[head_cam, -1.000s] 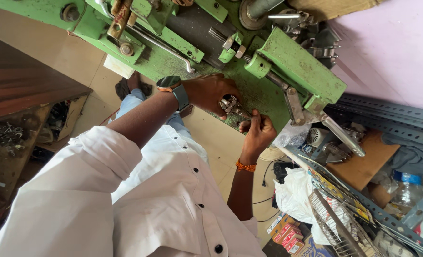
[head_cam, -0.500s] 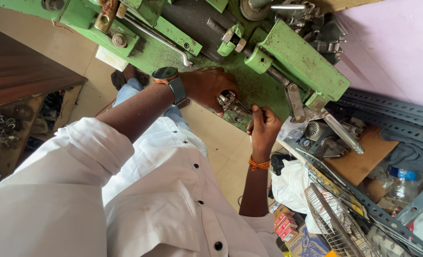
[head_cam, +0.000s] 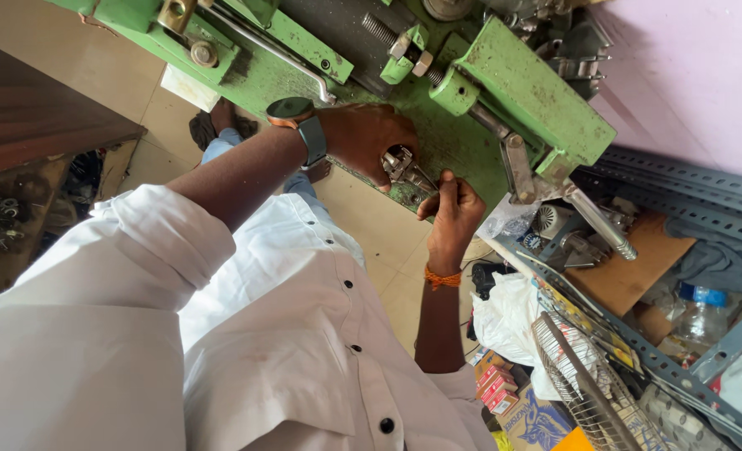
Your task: The person places small white insulating pieces into the slots of a motor stator on a workbench. They then move to a green press machine, position the stator, and use a metal tool to press the pieces into place.
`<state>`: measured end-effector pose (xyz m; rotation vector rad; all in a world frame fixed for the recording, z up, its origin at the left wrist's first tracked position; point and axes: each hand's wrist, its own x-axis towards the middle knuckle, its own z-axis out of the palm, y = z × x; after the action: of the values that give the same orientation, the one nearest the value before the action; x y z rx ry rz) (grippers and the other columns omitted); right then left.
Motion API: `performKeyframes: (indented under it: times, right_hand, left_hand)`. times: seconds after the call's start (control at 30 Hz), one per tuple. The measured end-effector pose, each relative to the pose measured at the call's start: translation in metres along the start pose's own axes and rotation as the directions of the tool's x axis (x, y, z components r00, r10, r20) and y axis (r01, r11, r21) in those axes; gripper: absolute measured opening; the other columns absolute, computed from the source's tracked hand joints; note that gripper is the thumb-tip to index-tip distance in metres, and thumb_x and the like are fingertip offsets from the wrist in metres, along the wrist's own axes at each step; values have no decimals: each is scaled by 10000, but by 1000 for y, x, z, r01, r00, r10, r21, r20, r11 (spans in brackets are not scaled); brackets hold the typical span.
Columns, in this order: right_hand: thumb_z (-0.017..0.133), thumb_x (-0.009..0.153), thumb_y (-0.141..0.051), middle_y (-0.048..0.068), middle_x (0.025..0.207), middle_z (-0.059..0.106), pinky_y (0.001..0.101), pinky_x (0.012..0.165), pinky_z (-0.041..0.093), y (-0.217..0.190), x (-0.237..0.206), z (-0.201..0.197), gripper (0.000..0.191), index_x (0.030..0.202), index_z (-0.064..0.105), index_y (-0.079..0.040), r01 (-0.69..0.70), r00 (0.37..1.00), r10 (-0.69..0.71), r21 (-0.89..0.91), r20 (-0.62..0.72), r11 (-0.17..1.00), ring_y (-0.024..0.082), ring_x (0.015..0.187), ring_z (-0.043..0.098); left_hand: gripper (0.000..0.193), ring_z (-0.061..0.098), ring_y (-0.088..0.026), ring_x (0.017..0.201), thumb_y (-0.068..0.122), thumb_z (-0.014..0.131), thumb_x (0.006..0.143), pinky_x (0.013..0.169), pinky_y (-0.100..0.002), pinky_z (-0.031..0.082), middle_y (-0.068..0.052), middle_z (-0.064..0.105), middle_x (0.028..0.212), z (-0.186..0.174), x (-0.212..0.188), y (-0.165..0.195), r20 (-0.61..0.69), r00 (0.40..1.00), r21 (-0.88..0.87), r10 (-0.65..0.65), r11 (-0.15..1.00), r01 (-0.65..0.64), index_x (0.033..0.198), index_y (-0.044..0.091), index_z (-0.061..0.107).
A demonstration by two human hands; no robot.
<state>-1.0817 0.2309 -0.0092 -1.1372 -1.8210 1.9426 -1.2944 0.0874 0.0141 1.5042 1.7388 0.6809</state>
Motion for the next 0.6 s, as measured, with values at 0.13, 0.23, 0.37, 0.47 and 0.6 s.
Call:
performKeyframes:
  times: [0.13,0.23,0.37,0.47,0.6]
  right_hand:
    - [537,992,-505,164,768,736,344,557,610,-14,15,-22,498,952,621,-16,-387,866,329,87,376,918,222,590,726]
    - [520,948,-526,172,868,767,334,580,601,-24,30,-46,496,1066,612,-53,-539,672,457,-38,582,841,222,649,737]
    - [535,1045,-494,130,710,670,289,505,515,-14,42,-60,452,1012,597,-47,-495,605,454,-138,654,858,175,546,636]
    - [575,1138,-398,0,678,542,238,480,400,-9,52,-63,385,982,555,-46,-565,532,451,-97,717,819,73,520,495]
    - [551,1154,-446,-15,672,463,227,502,339,-19,48,-58,472,938,538,-27,-211,701,332,-261,631,942,65,553,417]
  left_hand:
    - [663,587,-353,1191,412,868,681,994,-508,480,-104,642,1273,1,-1,0,4,1000,14,1,1000,-1,1255,151,665]
    - [678,600,-347,1177,422,861,699,995,-505,485,-107,648,1264,0,-2,0,16,1000,-2,-26,1000,26,1282,147,651]
    - [674,599,-350,1162,404,869,683,993,-505,475,-100,658,1241,-1,-1,-1,24,1000,-1,-3,1000,3,1274,157,659]
    - [629,608,-339,1171,381,859,692,1017,-490,479,-90,668,1240,-1,1,-1,48,999,-4,-10,1000,10,1256,168,677]
    - [660,590,-352,1179,355,872,661,1007,-489,475,-92,663,1254,1,2,-4,11,1000,-41,24,999,-23,1261,162,675]
